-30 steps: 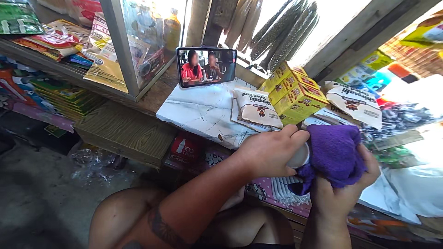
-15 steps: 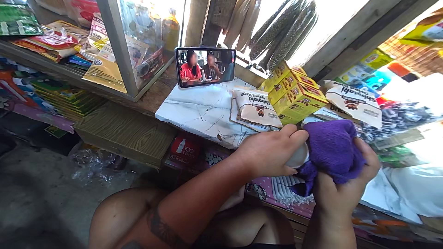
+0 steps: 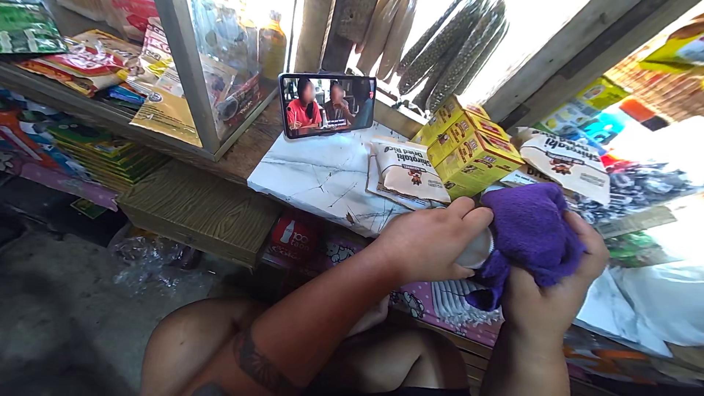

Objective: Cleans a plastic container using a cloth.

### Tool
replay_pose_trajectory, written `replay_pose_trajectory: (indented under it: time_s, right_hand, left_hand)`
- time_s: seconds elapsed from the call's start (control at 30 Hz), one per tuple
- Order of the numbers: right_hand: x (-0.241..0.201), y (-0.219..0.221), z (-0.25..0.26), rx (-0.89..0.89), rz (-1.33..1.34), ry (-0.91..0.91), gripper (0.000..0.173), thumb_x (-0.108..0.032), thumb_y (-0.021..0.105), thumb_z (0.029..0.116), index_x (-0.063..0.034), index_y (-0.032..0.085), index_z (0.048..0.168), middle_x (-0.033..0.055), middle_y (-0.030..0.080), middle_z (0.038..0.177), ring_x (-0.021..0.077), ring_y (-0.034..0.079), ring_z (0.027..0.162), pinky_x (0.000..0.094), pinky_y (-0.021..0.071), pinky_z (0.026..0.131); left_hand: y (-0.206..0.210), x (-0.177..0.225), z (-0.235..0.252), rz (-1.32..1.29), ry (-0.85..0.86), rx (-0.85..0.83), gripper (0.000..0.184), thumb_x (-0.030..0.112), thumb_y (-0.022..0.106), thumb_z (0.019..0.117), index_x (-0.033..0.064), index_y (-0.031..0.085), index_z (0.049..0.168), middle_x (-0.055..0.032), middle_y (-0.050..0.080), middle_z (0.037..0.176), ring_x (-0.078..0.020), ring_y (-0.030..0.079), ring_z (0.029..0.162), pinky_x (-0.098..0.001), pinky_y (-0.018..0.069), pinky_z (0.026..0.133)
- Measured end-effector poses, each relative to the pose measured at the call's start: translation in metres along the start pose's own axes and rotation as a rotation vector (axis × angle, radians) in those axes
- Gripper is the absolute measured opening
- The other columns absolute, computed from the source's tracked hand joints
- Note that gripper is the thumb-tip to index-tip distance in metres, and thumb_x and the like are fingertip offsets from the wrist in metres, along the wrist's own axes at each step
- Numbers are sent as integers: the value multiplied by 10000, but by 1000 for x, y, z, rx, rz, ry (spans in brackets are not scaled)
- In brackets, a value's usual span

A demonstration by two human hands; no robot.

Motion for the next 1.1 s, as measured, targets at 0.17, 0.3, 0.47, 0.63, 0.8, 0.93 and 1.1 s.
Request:
replay_pose_trajectory:
  time_s: [0.17, 0.3, 0.47, 0.63, 0.8, 0.93, 1.1]
  right_hand:
    - [1, 0, 2, -15, -28, 22, 675, -62, 624, 854, 178, 324, 1409, 215, 519, 1402, 75, 523, 1304, 239, 415, 1118]
    - [1, 0, 4, -16, -9, 34, 670, -51, 627, 849, 178, 330, 1405, 207, 526, 1393, 75, 532, 1293, 239, 428, 1109]
    - [3, 0, 7, -30, -18, 47, 685, -79, 641, 855, 178, 329, 1408, 212, 522, 1389, 58, 527, 1287, 221, 421, 1105]
    - [3, -1, 9, -56, -34, 80, 686, -86, 642, 854, 163, 335, 1415, 206, 524, 1393, 57, 527, 1286, 216, 429, 1093]
    - [2, -1, 9, -51, -16, 114, 702, -71, 640, 844, 152, 323, 1430, 195, 518, 1399, 52, 528, 1283, 212, 433, 1090]
    - [3, -1, 9, -47, -3, 113, 703, -63, 640, 841, 153, 322, 1429, 190, 519, 1396, 60, 530, 1282, 224, 437, 1092]
    - [4, -1, 9, -30, 44, 128, 696, -40, 630, 838, 142, 314, 1431, 165, 515, 1403, 61, 529, 1286, 230, 445, 1088]
  left_hand:
    - [0, 0, 0, 1, -2, 1, 612, 344, 831, 824, 47, 582, 1298, -123, 601, 1154, -233, 670, 946, -387, 582, 723]
    - [1, 0, 0, 4, -8, 2, 618, 349, 833, 823, 51, 581, 1301, -121, 602, 1152, -232, 672, 937, -388, 584, 715]
    - [1, 0, -1, -6, 0, 17, 626, 343, 840, 814, 41, 585, 1300, -128, 606, 1146, -236, 674, 935, -391, 584, 714]
    - [1, -1, 0, -2, -2, 12, 636, 349, 836, 819, 39, 579, 1312, -128, 606, 1154, -236, 673, 946, -390, 585, 723]
    - [1, -1, 0, -1, 5, 19, 638, 350, 832, 821, 43, 580, 1320, -126, 609, 1159, -231, 674, 948, -388, 586, 726]
    - [0, 0, -1, 5, 7, 19, 617, 348, 832, 818, 45, 588, 1297, -120, 608, 1135, -230, 672, 933, -382, 582, 709]
    - [1, 0, -1, 15, 9, 20, 649, 353, 831, 818, 47, 578, 1331, -122, 610, 1147, -230, 673, 935, -382, 581, 709]
Point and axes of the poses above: each hand's wrist, its own z-axis towards the middle knuckle, its own y-axis out of the palm, x = y × z, the point moved 4 cm from there along z, towards the middle knuckle
